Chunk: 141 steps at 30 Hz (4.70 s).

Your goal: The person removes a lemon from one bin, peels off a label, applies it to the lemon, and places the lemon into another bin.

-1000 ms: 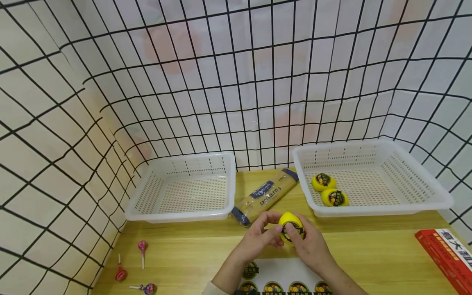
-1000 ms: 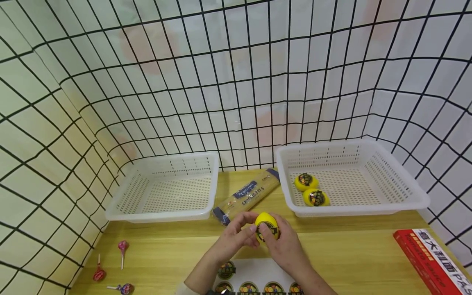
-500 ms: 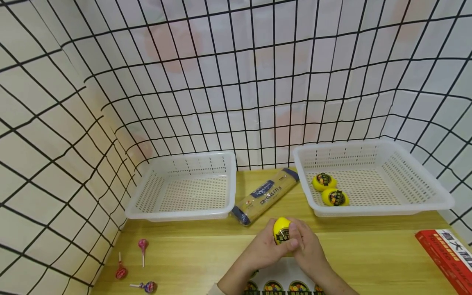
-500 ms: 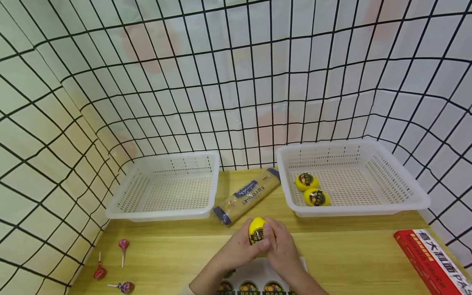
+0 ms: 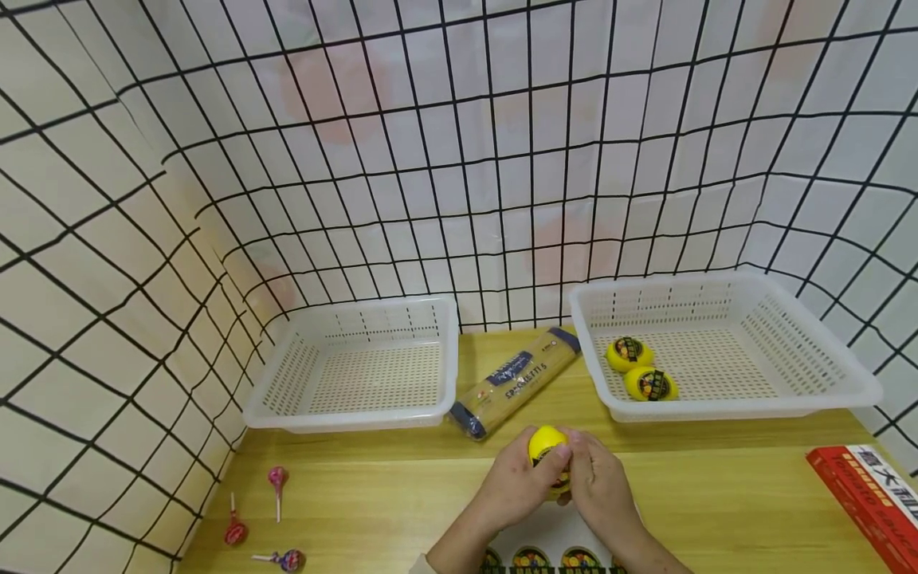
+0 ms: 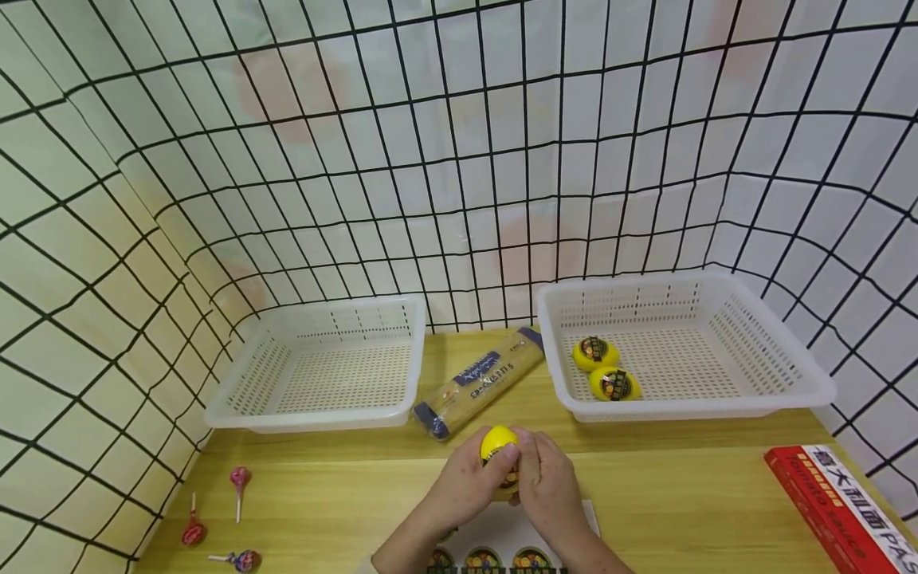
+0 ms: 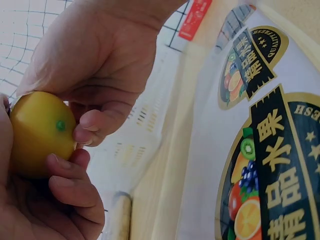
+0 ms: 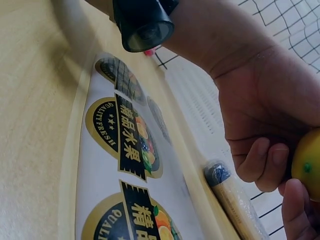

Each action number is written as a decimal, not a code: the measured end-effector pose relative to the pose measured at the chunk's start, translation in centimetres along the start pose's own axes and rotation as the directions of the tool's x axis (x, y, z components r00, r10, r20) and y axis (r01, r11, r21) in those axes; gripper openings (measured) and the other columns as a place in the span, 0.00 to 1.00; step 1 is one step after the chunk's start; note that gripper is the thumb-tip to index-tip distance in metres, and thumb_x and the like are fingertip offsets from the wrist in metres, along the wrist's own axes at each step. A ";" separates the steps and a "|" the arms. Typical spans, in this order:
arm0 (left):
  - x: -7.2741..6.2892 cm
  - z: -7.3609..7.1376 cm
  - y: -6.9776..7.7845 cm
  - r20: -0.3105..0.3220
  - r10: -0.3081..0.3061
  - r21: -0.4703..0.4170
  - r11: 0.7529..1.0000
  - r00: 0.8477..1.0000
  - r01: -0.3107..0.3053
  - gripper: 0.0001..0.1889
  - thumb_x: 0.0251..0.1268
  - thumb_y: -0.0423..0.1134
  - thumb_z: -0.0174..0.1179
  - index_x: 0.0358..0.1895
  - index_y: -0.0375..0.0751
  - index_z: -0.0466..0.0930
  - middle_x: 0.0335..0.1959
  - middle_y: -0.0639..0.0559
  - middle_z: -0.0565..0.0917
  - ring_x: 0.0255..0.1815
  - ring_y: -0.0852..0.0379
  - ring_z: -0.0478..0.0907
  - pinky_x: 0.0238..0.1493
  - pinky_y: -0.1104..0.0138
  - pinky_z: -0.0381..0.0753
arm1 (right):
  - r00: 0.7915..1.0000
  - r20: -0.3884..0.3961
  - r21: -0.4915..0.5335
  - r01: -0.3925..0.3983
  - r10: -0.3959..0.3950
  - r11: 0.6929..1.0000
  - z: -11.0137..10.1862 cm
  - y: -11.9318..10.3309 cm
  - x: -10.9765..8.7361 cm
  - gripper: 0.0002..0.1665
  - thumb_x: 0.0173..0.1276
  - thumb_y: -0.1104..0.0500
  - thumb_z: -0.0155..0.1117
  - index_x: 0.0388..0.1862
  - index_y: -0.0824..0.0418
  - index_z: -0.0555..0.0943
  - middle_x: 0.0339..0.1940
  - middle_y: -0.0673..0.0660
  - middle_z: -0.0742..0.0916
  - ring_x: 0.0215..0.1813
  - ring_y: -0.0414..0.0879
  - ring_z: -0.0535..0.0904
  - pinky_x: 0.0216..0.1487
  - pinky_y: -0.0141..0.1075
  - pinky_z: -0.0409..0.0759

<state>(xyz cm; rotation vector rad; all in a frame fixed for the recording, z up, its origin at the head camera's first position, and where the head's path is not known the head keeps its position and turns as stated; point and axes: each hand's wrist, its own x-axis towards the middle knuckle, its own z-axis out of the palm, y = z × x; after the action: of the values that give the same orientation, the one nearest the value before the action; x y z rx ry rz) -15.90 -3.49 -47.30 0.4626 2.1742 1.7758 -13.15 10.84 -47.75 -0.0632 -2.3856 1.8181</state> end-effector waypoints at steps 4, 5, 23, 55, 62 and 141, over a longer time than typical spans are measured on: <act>0.0 -0.1 0.0 -0.011 -0.002 0.071 0.997 1.000 0.003 0.21 0.81 0.59 0.44 0.47 0.46 0.76 0.30 0.57 0.79 0.27 0.65 0.74 0.28 0.71 0.76 | 0.999 0.004 -0.010 -0.043 0.043 0.999 0.0 0.0 0.1 0.33 0.86 0.43 0.37 0.59 0.64 0.83 0.56 0.64 0.85 0.22 0.43 0.79 0.21 0.39 0.83; 0.0 -0.2 0.0 -0.014 -0.004 0.091 0.996 1.000 0.005 0.22 0.82 0.60 0.41 0.46 0.46 0.77 0.30 0.57 0.80 0.27 0.65 0.75 0.28 0.71 0.76 | 0.999 0.007 -0.014 -0.052 0.052 0.999 0.0 0.0 0.2 0.33 0.86 0.43 0.37 0.60 0.63 0.83 0.55 0.64 0.85 0.21 0.43 0.79 0.21 0.39 0.83; 0.8 -1.4 -0.9 0.083 -0.044 -0.156 0.986 0.996 0.057 0.29 0.73 0.64 0.55 0.51 0.37 0.82 0.35 0.54 0.85 0.28 0.63 0.80 0.32 0.71 0.83 | 0.989 0.042 -0.002 -0.144 0.144 0.990 -0.8 0.9 1.0 0.39 0.86 0.39 0.30 0.59 0.65 0.81 0.31 0.58 0.84 0.21 0.47 0.80 0.24 0.39 0.84; 0.3 0.2 -0.7 0.203 -0.005 -0.218 0.975 0.979 0.050 0.20 0.85 0.58 0.33 0.44 0.44 0.59 0.22 0.55 0.68 0.16 0.63 0.61 0.20 0.74 0.62 | 0.895 -0.085 -0.344 0.386 -0.437 0.856 -1.5 2.1 1.4 0.17 0.81 0.62 0.45 0.45 0.57 0.83 0.22 0.45 0.80 0.23 0.30 0.70 0.22 0.30 0.71; 0.3 -0.1 -0.7 0.250 0.000 -0.210 0.976 0.968 0.054 0.19 0.85 0.58 0.31 0.46 0.45 0.57 0.24 0.54 0.69 0.18 0.63 0.62 0.22 0.75 0.64 | 0.925 -0.045 -0.316 0.344 -0.376 0.884 -1.9 1.9 1.7 0.24 0.85 0.60 0.37 0.46 0.60 0.85 0.27 0.47 0.85 0.29 0.30 0.75 0.29 0.32 0.77; 3.0 -3.3 0.5 0.115 0.136 -0.049 0.990 0.984 -0.131 0.46 0.54 0.32 0.75 0.72 0.57 0.57 0.66 0.50 0.69 0.48 0.63 0.79 0.46 0.71 0.82 | 0.826 -0.475 0.073 -0.306 0.303 0.949 -15.3 5.5 5.0 0.50 0.71 0.42 0.66 0.81 0.33 0.47 0.57 0.44 0.58 0.25 0.31 0.76 0.25 0.26 0.81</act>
<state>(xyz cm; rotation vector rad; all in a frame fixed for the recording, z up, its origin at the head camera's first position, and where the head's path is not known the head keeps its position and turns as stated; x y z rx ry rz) -19.97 -5.10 -46.25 0.7006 2.0658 1.8084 -16.29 27.51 -48.60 -0.8436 -2.1022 1.6539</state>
